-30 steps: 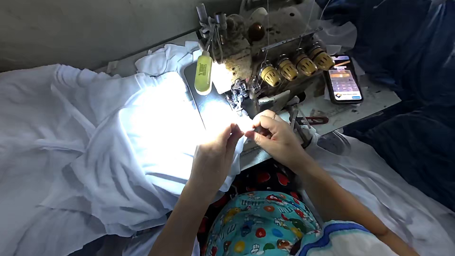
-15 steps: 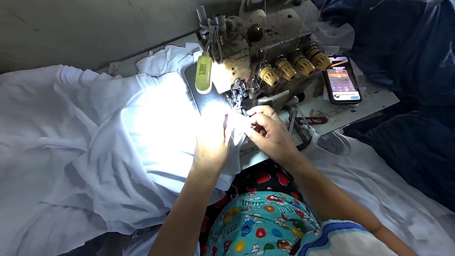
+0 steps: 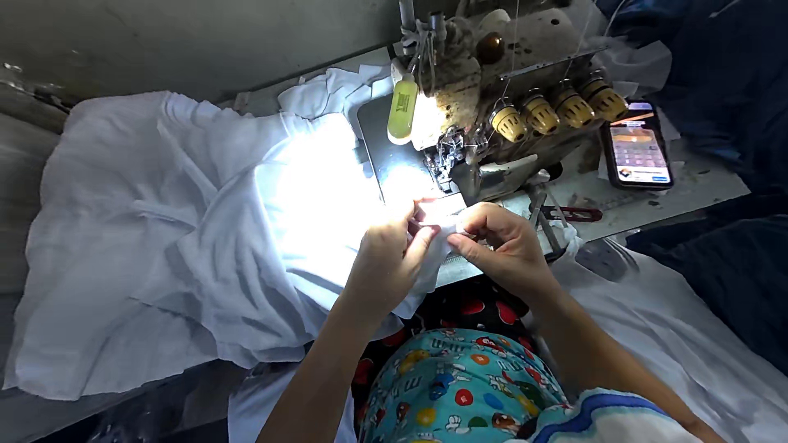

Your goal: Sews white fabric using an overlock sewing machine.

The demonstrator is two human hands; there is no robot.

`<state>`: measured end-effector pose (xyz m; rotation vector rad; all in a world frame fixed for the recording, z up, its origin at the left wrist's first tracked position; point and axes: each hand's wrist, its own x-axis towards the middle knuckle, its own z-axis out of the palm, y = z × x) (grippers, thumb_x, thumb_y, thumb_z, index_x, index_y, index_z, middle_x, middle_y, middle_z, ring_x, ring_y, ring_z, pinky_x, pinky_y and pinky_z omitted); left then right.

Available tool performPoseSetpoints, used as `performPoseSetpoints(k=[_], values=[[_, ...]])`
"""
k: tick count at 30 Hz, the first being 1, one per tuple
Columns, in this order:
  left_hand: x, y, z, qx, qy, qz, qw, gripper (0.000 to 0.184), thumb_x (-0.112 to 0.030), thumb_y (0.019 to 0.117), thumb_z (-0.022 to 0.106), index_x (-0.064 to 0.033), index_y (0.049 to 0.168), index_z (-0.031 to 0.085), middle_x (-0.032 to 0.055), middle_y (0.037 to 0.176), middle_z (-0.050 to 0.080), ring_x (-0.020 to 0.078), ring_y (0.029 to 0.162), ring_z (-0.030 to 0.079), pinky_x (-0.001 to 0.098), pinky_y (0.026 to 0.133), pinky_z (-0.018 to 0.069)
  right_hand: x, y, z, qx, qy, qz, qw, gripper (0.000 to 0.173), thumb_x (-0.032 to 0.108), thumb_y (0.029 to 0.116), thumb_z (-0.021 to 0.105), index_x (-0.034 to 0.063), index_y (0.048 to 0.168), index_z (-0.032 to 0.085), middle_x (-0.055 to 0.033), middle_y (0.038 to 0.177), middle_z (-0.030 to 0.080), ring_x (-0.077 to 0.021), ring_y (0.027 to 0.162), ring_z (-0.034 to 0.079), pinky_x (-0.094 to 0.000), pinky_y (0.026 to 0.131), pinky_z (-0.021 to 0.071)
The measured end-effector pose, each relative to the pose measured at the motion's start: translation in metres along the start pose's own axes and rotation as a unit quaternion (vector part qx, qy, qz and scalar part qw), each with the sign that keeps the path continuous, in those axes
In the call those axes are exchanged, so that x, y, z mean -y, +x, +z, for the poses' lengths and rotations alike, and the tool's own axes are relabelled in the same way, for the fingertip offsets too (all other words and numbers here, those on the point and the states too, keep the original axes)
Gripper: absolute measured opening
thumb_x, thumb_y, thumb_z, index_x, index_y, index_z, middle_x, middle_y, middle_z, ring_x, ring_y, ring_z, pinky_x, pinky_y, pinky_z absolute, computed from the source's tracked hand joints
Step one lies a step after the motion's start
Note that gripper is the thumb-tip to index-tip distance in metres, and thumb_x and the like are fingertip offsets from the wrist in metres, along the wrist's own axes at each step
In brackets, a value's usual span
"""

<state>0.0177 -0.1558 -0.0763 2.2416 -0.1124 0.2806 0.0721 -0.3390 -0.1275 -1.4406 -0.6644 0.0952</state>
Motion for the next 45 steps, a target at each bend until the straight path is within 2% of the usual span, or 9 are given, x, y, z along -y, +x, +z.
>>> performPoseSetpoints(k=[4, 6, 12, 17, 21, 24, 27, 31, 45], values=[[0.0, 0.002, 0.001, -0.037, -0.052, -0.042, 0.997, 0.013, -0.018, 0.0881, 0.078, -0.0088, 0.09, 0.069, -0.0066, 0.072, 0.063, -0.0046, 0.059, 0.052, 0.0112, 0.054, 0.0424, 0.002, -0.001, 0.001, 0.001, 0.02, -0.013, 1.0, 0.007, 0.009, 0.0876, 0.074, 0.0119, 0.091, 0.068, 0.0056, 0.089, 0.067, -0.0008, 0.077, 0.065, -0.0185, 0.07, 0.0582], [0.0, 0.002, 0.0, -0.058, -0.06, -0.049, 0.995, 0.011, -0.015, 0.0888, 0.078, -0.0082, 0.085, 0.069, -0.0075, 0.071, 0.062, -0.0069, 0.059, 0.052, 0.0094, 0.055, 0.0432, 0.003, 0.0, 0.0, -0.001, 0.034, -0.009, 0.999, 0.006, 0.011, 0.0893, 0.074, 0.0122, 0.093, 0.07, 0.0066, 0.088, 0.068, -0.0009, 0.077, 0.066, -0.019, 0.071, 0.0593], [0.002, 0.0, 0.001, -0.065, -0.048, -0.051, 0.995, 0.011, -0.015, 0.0959, 0.07, -0.0065, 0.089, 0.074, -0.0069, 0.072, 0.064, -0.0077, 0.059, 0.052, 0.0092, 0.057, 0.0434, 0.004, -0.001, 0.001, -0.012, 0.033, -0.006, 0.999, 0.002, 0.01, 0.0908, 0.072, 0.0109, 0.092, 0.07, 0.0055, 0.086, 0.069, -0.0025, 0.074, 0.067, -0.0204, 0.069, 0.0601], [-0.005, 0.005, -0.002, -0.035, -0.086, -0.03, 0.995, 0.014, -0.012, 0.0846, 0.079, -0.0093, 0.095, 0.07, -0.009, 0.08, 0.065, -0.007, 0.063, 0.049, 0.0082, 0.055, 0.0391, 0.006, -0.001, -0.001, -0.015, 0.009, -0.033, 0.999, 0.005, 0.012, 0.0901, 0.073, 0.0094, 0.088, 0.069, 0.0047, 0.085, 0.069, -0.0004, 0.074, 0.065, -0.0181, 0.068, 0.0575], [-0.008, 0.005, -0.007, -0.032, -0.053, 0.015, 0.998, 0.021, -0.013, 0.0881, 0.076, -0.0075, 0.108, 0.07, -0.0075, 0.085, 0.063, -0.0067, 0.071, 0.053, 0.0075, 0.063, 0.0401, 0.009, -0.003, 0.0, -0.033, 0.018, -0.044, 0.998, 0.008, 0.008, 0.089, 0.073, 0.0098, 0.089, 0.066, 0.0042, 0.086, 0.07, -0.0002, 0.073, 0.066, -0.0176, 0.068, 0.0582], [-0.007, 0.002, -0.006, -0.05, 0.05, 0.028, 0.997, 0.02, -0.03, 0.0933, 0.071, -0.0124, 0.102, 0.074, -0.0081, 0.08, 0.063, -0.0041, 0.069, 0.051, 0.0129, 0.061, 0.0382, 0.011, -0.003, 0.002, -0.034, -0.006, -0.024, 0.999, 0.02, 0.007, 0.0906, 0.072, 0.0055, 0.107, 0.061, 0.0041, 0.085, 0.07, -0.0014, 0.073, 0.068, -0.0194, 0.069, 0.0604], [-0.003, 0.002, -0.006, -0.065, 0.057, 0.018, 0.996, 0.02, -0.031, 0.0866, 0.078, -0.0113, 0.091, 0.074, -0.0068, 0.078, 0.065, -0.0031, 0.065, 0.05, 0.0149, 0.059, 0.0387, 0.01, -0.002, -0.002, -0.011, -0.039, 0.003, 0.999, 0.036, 0.008, 0.0928, 0.069, -0.0031, 0.126, 0.062, 0.0025, 0.087, 0.069, -0.0014, 0.077, 0.066, -0.0189, 0.073, 0.0584], [-0.001, 0.003, -0.004, -0.061, -0.022, -0.01, 0.998, 0.013, -0.021, 0.0832, 0.082, -0.0112, 0.088, 0.075, -0.0098, 0.067, 0.057, -0.0058, 0.057, 0.045, 0.0108, 0.053, 0.0367, 0.008, -0.001, -0.003, -0.013, -0.028, 0.03, 0.999, 0.007, 0.011, 0.0928, 0.068, 0.0075, 0.097, 0.073, 0.0036, 0.092, 0.068, -0.0012, 0.078, 0.066, -0.0177, 0.071, 0.0592], [-0.002, -0.002, -0.007, -0.06, -0.121, -0.038, 0.99, 0.008, -0.009, 0.0887, 0.075, -0.0086, 0.093, 0.068, -0.009, 0.081, 0.066, -0.0069, 0.065, 0.053, 0.0085, 0.058, 0.0427, 0.005, 0.0, 0.001, -0.045, -0.112, -0.04, 0.992, 0.018, 0.025, 0.0932, 0.072, 0.0089, 0.087, 0.067, 0.0054, 0.082, 0.062, 0.0047, 0.072, 0.056, -0.0106, 0.064, 0.0486]])
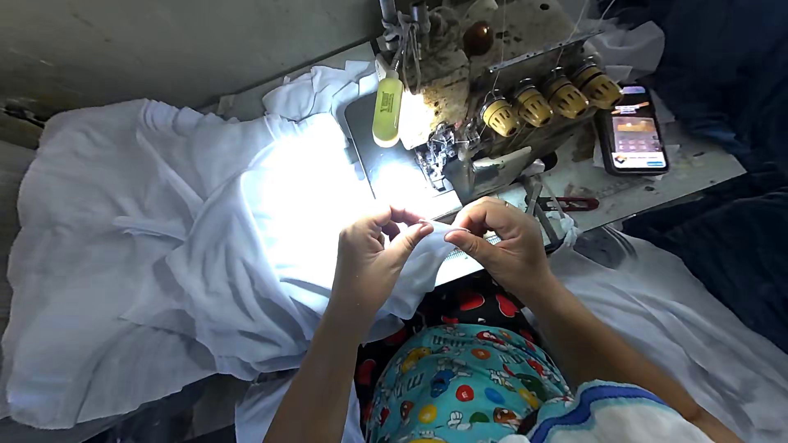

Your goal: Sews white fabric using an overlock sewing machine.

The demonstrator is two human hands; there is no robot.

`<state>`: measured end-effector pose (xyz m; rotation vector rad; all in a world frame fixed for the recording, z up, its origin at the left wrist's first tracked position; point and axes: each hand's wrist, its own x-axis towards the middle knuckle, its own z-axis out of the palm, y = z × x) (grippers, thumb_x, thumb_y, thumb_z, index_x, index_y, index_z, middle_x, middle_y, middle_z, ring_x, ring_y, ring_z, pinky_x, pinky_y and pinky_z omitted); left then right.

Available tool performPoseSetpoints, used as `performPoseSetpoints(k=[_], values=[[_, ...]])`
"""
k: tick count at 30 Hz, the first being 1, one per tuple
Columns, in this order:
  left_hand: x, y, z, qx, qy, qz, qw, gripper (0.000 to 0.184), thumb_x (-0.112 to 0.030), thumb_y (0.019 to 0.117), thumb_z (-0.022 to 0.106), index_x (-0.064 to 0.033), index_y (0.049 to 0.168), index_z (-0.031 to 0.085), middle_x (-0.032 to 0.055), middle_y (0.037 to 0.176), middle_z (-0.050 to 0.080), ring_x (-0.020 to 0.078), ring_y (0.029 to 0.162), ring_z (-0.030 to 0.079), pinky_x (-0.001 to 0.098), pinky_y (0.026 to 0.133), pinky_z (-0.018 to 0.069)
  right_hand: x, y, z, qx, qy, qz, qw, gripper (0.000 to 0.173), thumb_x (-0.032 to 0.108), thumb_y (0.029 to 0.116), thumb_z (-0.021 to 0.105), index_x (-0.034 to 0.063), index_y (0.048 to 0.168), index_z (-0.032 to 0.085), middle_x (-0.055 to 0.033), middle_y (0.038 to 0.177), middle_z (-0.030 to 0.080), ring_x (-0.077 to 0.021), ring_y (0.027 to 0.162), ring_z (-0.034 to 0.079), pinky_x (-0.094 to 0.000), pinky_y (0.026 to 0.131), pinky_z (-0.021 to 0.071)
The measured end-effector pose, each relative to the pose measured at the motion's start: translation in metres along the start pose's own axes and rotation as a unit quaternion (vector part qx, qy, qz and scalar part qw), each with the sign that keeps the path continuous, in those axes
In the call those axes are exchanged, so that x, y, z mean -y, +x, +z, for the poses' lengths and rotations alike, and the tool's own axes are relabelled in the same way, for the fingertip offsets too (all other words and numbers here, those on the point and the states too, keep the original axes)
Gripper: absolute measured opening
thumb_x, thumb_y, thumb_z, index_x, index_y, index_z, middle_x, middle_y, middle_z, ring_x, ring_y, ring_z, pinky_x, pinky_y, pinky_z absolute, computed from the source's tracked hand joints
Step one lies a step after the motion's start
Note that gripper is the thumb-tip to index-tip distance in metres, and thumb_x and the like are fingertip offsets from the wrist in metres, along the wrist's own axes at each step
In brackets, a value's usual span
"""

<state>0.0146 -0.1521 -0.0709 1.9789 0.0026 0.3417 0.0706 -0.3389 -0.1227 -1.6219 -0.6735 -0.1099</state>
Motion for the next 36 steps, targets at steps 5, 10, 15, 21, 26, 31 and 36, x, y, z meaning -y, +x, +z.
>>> performPoseSetpoints(k=[5, 10, 15, 21, 26, 31, 36], values=[[0.002, -0.001, 0.001, 0.004, -0.001, -0.016, 1.0, 0.007, -0.011, 0.0908, 0.074, -0.0088, 0.097, 0.072, -0.0091, 0.083, 0.069, -0.0073, 0.065, 0.056, 0.0084, 0.06, 0.0462, -0.001, 0.0, -0.003, -0.003, -0.007, -0.03, 1.0, 0.014, 0.02, 0.0947, 0.071, 0.0071, 0.09, 0.069, 0.0032, 0.085, 0.065, 0.0034, 0.073, 0.059, -0.0114, 0.066, 0.0506], [0.004, -0.003, 0.001, -0.016, -0.032, -0.041, 0.999, 0.006, -0.006, 0.0856, 0.077, -0.0091, 0.089, 0.073, -0.0104, 0.077, 0.07, -0.0084, 0.062, 0.056, 0.0087, 0.058, 0.047, 0.0, -0.001, -0.004, 0.013, -0.003, -0.034, 0.999, 0.013, 0.016, 0.0949, 0.069, 0.0042, 0.09, 0.07, 0.0005, 0.086, 0.067, 0.0031, 0.073, 0.059, -0.0116, 0.066, 0.0509], [0.009, -0.011, -0.002, -0.036, -0.062, -0.074, 0.995, 0.011, -0.004, 0.0815, 0.076, -0.0133, 0.084, 0.072, -0.0155, 0.072, 0.068, -0.0085, 0.062, 0.06, 0.0095, 0.059, 0.0511, 0.007, -0.003, -0.002, 0.075, 0.052, -0.015, 0.996, 0.014, 0.012, 0.0958, 0.067, -0.0002, 0.091, 0.07, -0.0049, 0.088, 0.072, -0.0012, 0.078, 0.065, -0.0166, 0.072, 0.0542], [0.002, -0.023, -0.012, -0.024, -0.128, -0.067, 0.989, 0.014, -0.011, 0.089, 0.073, -0.0242, 0.091, 0.068, -0.0163, 0.078, 0.073, -0.0048, 0.06, 0.065, 0.0116, 0.054, 0.0545, 0.026, 0.004, 0.014, 0.103, 0.119, 0.008, 0.988, 0.012, 0.005, 0.0939, 0.067, -0.0052, 0.098, 0.063, -0.0084, 0.081, 0.07, -0.0012, 0.067, 0.063, -0.0143, 0.063, 0.0525], [0.001, -0.017, -0.023, -0.004, -0.134, -0.034, 0.99, 0.014, -0.017, 0.0875, 0.077, -0.0286, 0.093, 0.071, -0.0159, 0.083, 0.075, -0.0033, 0.07, 0.07, 0.013, 0.061, 0.0578, 0.027, 0.014, 0.012, 0.12, 0.07, -0.035, 0.99, 0.013, 0.011, 0.0995, 0.063, -0.0012, 0.105, 0.066, -0.0079, 0.079, 0.07, -0.0065, 0.067, 0.065, -0.0199, 0.063, 0.0537], [0.014, -0.024, -0.017, 0.001, -0.176, -0.107, 0.979, 0.017, -0.009, 0.0852, 0.076, -0.0259, 0.086, 0.072, -0.0119, 0.076, 0.075, -0.002, 0.062, 0.068, 0.0134, 0.054, 0.0559, 0.026, 0.01, 0.008, 0.146, 0.068, -0.018, 0.987, 0.011, 0.007, 0.0972, 0.064, -0.0016, 0.103, 0.067, -0.0083, 0.079, 0.07, -0.0079, 0.069, 0.066, -0.0203, 0.065, 0.0541], [0.018, -0.02, -0.012, -0.049, -0.213, -0.049, 0.975, 0.01, -0.02, 0.0929, 0.072, -0.0297, 0.095, 0.068, -0.0157, 0.086, 0.074, -0.0044, 0.072, 0.069, 0.0126, 0.066, 0.0572, 0.029, 0.019, 0.014, 0.136, 0.088, -0.062, 0.985, 0.011, 0.006, 0.0984, 0.061, -0.0021, 0.101, 0.068, -0.0098, 0.08, 0.07, -0.0109, 0.07, 0.067, -0.0241, 0.064, 0.0546]])
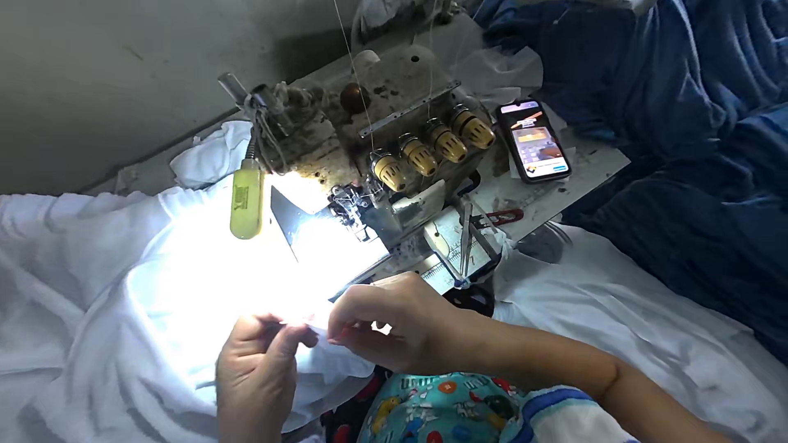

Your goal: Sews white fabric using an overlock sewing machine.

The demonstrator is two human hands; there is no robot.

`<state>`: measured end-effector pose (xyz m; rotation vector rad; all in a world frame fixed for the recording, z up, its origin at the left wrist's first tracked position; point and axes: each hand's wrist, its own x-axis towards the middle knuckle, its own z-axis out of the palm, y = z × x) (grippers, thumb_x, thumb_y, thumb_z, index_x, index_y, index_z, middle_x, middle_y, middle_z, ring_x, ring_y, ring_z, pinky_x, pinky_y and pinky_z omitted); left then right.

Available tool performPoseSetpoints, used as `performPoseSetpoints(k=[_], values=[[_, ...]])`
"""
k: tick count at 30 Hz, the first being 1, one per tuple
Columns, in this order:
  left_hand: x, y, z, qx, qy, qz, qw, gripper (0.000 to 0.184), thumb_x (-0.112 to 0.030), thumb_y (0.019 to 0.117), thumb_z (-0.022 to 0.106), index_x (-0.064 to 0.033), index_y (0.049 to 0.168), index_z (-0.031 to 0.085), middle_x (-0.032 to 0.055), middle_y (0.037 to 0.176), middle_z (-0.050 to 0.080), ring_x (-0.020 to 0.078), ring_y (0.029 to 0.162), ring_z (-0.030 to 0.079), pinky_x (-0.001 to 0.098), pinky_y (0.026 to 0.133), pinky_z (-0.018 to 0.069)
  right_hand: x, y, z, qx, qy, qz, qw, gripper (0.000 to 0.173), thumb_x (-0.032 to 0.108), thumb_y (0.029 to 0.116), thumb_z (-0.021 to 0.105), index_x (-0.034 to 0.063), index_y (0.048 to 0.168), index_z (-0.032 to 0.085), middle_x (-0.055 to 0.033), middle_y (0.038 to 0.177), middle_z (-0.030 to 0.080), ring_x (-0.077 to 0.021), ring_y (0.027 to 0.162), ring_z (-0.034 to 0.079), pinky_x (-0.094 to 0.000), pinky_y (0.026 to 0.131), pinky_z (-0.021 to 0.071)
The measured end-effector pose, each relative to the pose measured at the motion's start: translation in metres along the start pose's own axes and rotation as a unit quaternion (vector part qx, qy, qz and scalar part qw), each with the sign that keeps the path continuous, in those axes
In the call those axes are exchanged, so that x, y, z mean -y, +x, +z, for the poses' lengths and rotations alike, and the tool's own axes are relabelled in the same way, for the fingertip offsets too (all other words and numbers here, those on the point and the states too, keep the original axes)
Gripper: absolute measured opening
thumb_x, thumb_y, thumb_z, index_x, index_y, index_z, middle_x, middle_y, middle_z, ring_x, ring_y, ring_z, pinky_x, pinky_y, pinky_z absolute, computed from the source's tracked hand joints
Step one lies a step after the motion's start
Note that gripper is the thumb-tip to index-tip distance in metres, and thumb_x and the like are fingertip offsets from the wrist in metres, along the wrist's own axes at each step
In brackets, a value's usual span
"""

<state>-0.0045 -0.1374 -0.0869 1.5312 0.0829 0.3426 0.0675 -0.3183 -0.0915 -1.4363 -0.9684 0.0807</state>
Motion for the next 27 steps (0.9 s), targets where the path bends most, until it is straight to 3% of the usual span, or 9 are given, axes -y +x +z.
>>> performPoseSetpoints(k=[3, 6, 8, 10, 12, 16, 20, 23, 27], values=[[-0.009, 0.02, -0.004, -0.006, 0.121, 0.204, 0.971, 0.01, -0.027, 0.1001, 0.065, -0.0319, 0.108, 0.068, -0.0215, 0.103, 0.07, -0.0068, 0.094, 0.066, 0.0103, 0.082, 0.0534, 0.005, 0.019, 0.004, -0.069, 0.026, -0.077, 0.994, 0.013, 0.004, 0.099, 0.06, -0.0064, 0.099, 0.068, -0.0134, 0.083, 0.07, -0.0092, 0.074, 0.066, -0.0201, 0.068, 0.0534], [-0.004, 0.038, 0.003, -0.055, 0.249, 0.301, 0.919, 0.003, -0.024, 0.0993, 0.067, -0.0245, 0.102, 0.069, -0.0194, 0.1, 0.066, -0.0079, 0.097, 0.062, 0.0104, 0.086, 0.0495, -0.007, 0.023, 0.009, -0.142, 0.059, -0.058, 0.986, 0.01, 0.001, 0.0953, 0.065, -0.0087, 0.097, 0.066, -0.0138, 0.083, 0.071, -0.0044, 0.072, 0.065, -0.0163, 0.066, 0.0536], [0.016, 0.047, 0.013, -0.026, 0.296, 0.266, 0.917, 0.012, -0.017, 0.0983, 0.066, -0.0061, 0.094, 0.066, -0.0067, 0.091, 0.065, -0.0082, 0.09, 0.058, 0.0112, 0.084, 0.0468, -0.024, 0.011, 0.01, -0.169, 0.066, 0.019, 0.983, 0.008, -0.002, 0.0925, 0.065, -0.008, 0.098, 0.066, -0.0099, 0.084, 0.07, -0.0007, 0.066, 0.061, -0.0153, 0.061, 0.0521], [0.039, 0.05, 0.025, 0.039, 0.25, 0.174, 0.952, 0.012, -0.008, 0.0959, 0.062, 0.0019, 0.098, 0.068, -0.0029, 0.092, 0.068, -0.0073, 0.087, 0.062, 0.0115, 0.081, 0.0526, -0.038, -0.007, 0.008, -0.195, 0.066, 0.103, 0.973, 0.009, -0.001, 0.0919, 0.063, -0.0053, 0.099, 0.066, -0.0041, 0.084, 0.07, 0.0019, 0.065, 0.061, -0.0149, 0.058, 0.0529], [0.052, 0.046, 0.036, 0.081, 0.205, 0.103, 0.97, 0.012, -0.008, 0.0981, 0.062, 0.0013, 0.102, 0.068, -0.0028, 0.094, 0.069, -0.005, 0.088, 0.064, 0.0136, 0.083, 0.0545, -0.043, -0.025, 0.003, -0.216, 0.074, 0.158, 0.961, 0.009, 0.0, 0.0924, 0.064, -0.0043, 0.101, 0.065, -0.0005, 0.086, 0.07, 0.0039, 0.065, 0.061, -0.0137, 0.057, 0.0533], [0.05, 0.044, 0.05, 0.103, 0.236, 0.078, 0.963, 0.013, -0.012, 0.098, 0.064, -0.0001, 0.099, 0.068, -0.0027, 0.089, 0.067, -0.0059, 0.084, 0.062, 0.0115, 0.081, 0.0515, -0.043, -0.04, -0.004, -0.225, 0.073, 0.182, 0.954, 0.008, 0.0, 0.0922, 0.065, -0.0022, 0.1, 0.064, 0.0022, 0.088, 0.07, 0.0056, 0.067, 0.061, -0.0118, 0.058, 0.0529], [0.047, 0.041, 0.058, 0.078, 0.324, 0.096, 0.938, 0.014, -0.015, 0.0987, 0.062, -0.0034, 0.1, 0.071, 0.0009, 0.088, 0.068, 0.0, 0.081, 0.064, 0.0163, 0.077, 0.0529, -0.044, -0.04, -0.01, -0.217, 0.045, 0.173, 0.96, 0.007, 0.001, 0.0919, 0.066, -0.0004, 0.099, 0.066, 0.0033, 0.087, 0.07, 0.0054, 0.068, 0.062, -0.0122, 0.059, 0.054], [0.053, 0.036, 0.059, 0.007, 0.355, 0.19, 0.915, 0.017, -0.014, 0.0945, 0.071, 0.0005, 0.104, 0.068, 0.0063, 0.089, 0.07, 0.007, 0.078, 0.066, 0.0209, 0.075, 0.0558, -0.051, -0.043, -0.008, -0.21, 0.025, 0.162, 0.964, 0.008, 0.002, 0.0923, 0.066, 0.0008, 0.1, 0.067, 0.004, 0.089, 0.071, 0.0053, 0.069, 0.063, -0.0123, 0.06, 0.0549], [0.051, 0.024, 0.058, 0.012, 0.395, 0.2, 0.896, 0.016, -0.012, 0.0983, 0.065, -0.0025, 0.105, 0.075, 0.0084, 0.092, 0.074, 0.0119, 0.086, 0.07, 0.0244, 0.081, 0.0556, -0.048, -0.046, -0.005, -0.189, -0.004, 0.135, 0.973, 0.011, 0.004, 0.0945, 0.065, -0.002, 0.102, 0.07, 0.0018, 0.093, 0.073, 0.0064, 0.074, 0.064, -0.0111, 0.064, 0.0553]])
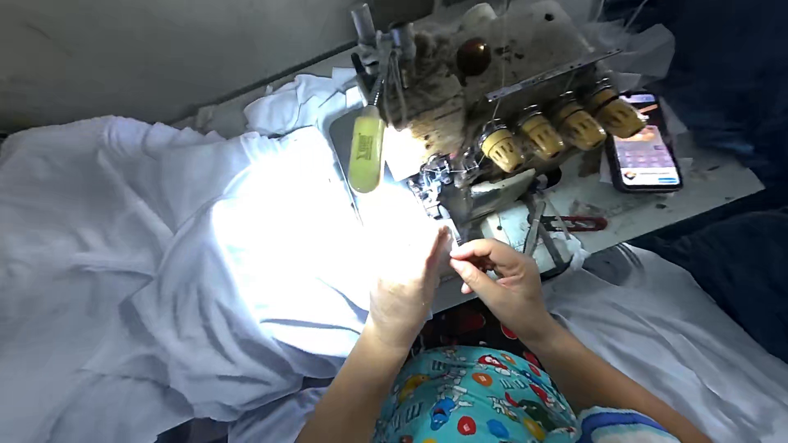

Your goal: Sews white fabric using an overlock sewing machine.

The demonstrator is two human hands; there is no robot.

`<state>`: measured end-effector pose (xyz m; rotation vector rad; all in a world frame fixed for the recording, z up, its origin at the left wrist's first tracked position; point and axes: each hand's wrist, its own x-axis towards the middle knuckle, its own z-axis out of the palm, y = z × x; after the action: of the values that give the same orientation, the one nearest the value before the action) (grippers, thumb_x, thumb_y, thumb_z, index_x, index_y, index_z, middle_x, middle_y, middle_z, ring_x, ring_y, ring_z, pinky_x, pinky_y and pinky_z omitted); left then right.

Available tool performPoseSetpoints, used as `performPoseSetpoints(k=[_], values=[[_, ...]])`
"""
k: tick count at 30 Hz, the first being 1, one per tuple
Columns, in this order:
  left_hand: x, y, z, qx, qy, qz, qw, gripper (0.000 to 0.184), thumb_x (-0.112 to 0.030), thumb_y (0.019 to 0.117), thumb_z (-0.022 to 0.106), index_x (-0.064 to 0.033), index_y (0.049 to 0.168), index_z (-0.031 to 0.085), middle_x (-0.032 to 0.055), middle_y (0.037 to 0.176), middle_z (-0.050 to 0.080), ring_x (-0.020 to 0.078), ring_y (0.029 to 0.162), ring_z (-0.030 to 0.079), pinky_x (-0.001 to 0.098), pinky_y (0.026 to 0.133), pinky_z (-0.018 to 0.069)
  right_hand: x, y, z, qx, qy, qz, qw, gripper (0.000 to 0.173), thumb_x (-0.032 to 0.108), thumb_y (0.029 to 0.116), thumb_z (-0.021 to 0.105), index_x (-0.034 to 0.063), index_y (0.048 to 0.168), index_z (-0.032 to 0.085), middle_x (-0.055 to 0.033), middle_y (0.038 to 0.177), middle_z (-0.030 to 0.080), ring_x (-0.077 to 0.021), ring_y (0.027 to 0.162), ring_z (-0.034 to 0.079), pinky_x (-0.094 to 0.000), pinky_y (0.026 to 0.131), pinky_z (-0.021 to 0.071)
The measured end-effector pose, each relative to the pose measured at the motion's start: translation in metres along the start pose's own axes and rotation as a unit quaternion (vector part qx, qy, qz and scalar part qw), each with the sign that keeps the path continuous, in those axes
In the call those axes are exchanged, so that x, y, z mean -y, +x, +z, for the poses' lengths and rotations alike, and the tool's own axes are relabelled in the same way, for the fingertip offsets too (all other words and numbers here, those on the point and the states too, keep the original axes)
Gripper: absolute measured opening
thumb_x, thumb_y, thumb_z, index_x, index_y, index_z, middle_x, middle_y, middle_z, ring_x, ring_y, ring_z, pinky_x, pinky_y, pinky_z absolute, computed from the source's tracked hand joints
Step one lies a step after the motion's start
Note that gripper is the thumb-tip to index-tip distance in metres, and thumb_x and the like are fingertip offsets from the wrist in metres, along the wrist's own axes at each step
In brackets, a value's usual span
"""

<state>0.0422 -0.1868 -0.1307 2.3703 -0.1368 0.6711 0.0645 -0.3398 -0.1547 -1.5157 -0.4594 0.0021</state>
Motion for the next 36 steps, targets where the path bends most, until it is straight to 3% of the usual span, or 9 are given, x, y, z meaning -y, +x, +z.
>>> performPoseSetpoints(k=[3, 4, 8, 15, 20, 23, 28, 33, 36], values=[[-0.011, -0.01, -0.006, 0.033, 0.06, -0.012, 0.998, 0.023, -0.01, 0.1005, 0.06, -0.0045, 0.116, 0.076, 0.0113, 0.115, 0.074, 0.017, 0.104, 0.071, 0.0272, 0.091, 0.0554, -0.001, 0.0, -0.001, 0.005, -0.037, -0.029, 0.999, 0.014, 0.005, 0.0959, 0.064, -0.0028, 0.103, 0.073, -0.0018, 0.096, 0.075, 0.0053, 0.078, 0.066, -0.0114, 0.069, 0.0559], [-0.014, -0.013, -0.006, 0.032, 0.082, -0.015, 0.996, 0.024, -0.01, 0.1009, 0.059, -0.0047, 0.118, 0.076, 0.0113, 0.116, 0.075, 0.0176, 0.105, 0.071, 0.028, 0.091, 0.0551, -0.003, 0.001, -0.002, 0.008, -0.067, -0.04, 0.997, 0.015, 0.008, 0.0971, 0.063, -0.0021, 0.103, 0.073, -0.0028, 0.095, 0.075, 0.0046, 0.078, 0.066, -0.0118, 0.07, 0.0557], [-0.01, -0.011, -0.001, -0.016, 0.102, -0.014, 0.995, 0.019, -0.013, 0.0985, 0.063, -0.0023, 0.108, 0.075, 0.0097, 0.091, 0.074, 0.0174, 0.087, 0.07, 0.0281, 0.083, 0.0548, -0.009, 0.012, -0.007, 0.026, -0.203, -0.079, 0.976, 0.024, 0.016, 0.1018, 0.058, 0.0027, 0.105, 0.077, -0.005, 0.082, 0.075, -0.0051, 0.071, 0.068, -0.0213, 0.067, 0.0561], [-0.003, 0.003, -0.006, 0.012, 0.07, -0.012, 0.997, 0.014, -0.012, 0.0992, 0.061, -0.003, 0.103, 0.072, 0.0078, 0.088, 0.07, 0.0165, 0.084, 0.068, 0.0286, 0.076, 0.0552, -0.008, 0.013, -0.01, 0.058, -0.277, -0.094, 0.954, 0.026, 0.02, 0.1018, 0.058, 0.0032, 0.11, 0.076, -0.0067, 0.081, 0.074, -0.0112, 0.069, 0.068, -0.0263, 0.066, 0.0558], [0.008, 0.011, -0.013, 0.041, 0.06, -0.004, 0.997, 0.015, -0.011, 0.0993, 0.061, -0.0044, 0.101, 0.075, 0.0082, 0.096, 0.073, 0.0178, 0.093, 0.069, 0.0337, 0.085, 0.0549, -0.01, 0.008, -0.01, 0.067, -0.314, -0.096, 0.942, 0.032, 0.022, 0.1017, 0.057, 0.0016, 0.12, 0.073, -0.0058, 0.067, 0.064, -0.014, 0.057, 0.059, -0.0273, 0.056, 0.0496], [0.019, 0.024, -0.018, 0.071, 0.058, -0.001, 0.996, 0.017, -0.011, 0.0997, 0.06, -0.004, 0.103, 0.075, 0.0114, 0.109, 0.072, 0.025, 0.111, 0.066, 0.0424, 0.101, 0.0489, -0.008, 0.012, -0.01, 0.072, -0.337, -0.099, 0.934, 0.034, 0.022, 0.1009, 0.056, 0.0032, 0.124, 0.072, -0.0057, 0.065, 0.062, -0.0158, 0.055, 0.057, -0.0291, 0.054, 0.0479], [0.027, 0.036, -0.025, 0.09, 0.073, 0.014, 0.993, 0.019, -0.01, 0.1002, 0.059, -0.0032, 0.108, 0.074, 0.0133, 0.115, 0.072, 0.0268, 0.114, 0.066, 0.0434, 0.103, 0.0487, 0.001, 0.011, -0.015, 0.12, -0.309, -0.078, 0.94, 0.033, 0.024, 0.103, 0.054, 0.0006, 0.12, 0.07, -0.0062, 0.075, 0.068, -0.0151, 0.063, 0.062, -0.0294, 0.06, 0.0533], [0.03, 0.04, -0.026, 0.087, 0.067, 0.031, 0.994, 0.015, -0.007, 0.0969, 0.062, -0.0026, 0.105, 0.074, 0.0127, 0.103, 0.073, 0.0257, 0.101, 0.069, 0.0429, 0.095, 0.0524, 0.005, 0.002, -0.021, 0.165, -0.253, -0.057, 0.952, 0.036, 0.024, 0.1044, 0.053, 0.0044, 0.132, 0.066, -0.0028, 0.082, 0.071, -0.0084, 0.067, 0.063, -0.0239, 0.063, 0.0538], [0.034, 0.042, -0.027, 0.096, 0.053, 0.027, 0.994, 0.019, -0.007, 0.0985, 0.061, -0.0017, 0.111, 0.074, 0.0142, 0.111, 0.073, 0.0273, 0.107, 0.069, 0.043, 0.101, 0.0508, 0.009, 0.002, -0.025, 0.188, -0.221, -0.056, 0.955, 0.033, 0.022, 0.105, 0.052, 0.0057, 0.129, 0.068, -0.0045, 0.087, 0.073, -0.0079, 0.069, 0.064, -0.0239, 0.066, 0.055]])
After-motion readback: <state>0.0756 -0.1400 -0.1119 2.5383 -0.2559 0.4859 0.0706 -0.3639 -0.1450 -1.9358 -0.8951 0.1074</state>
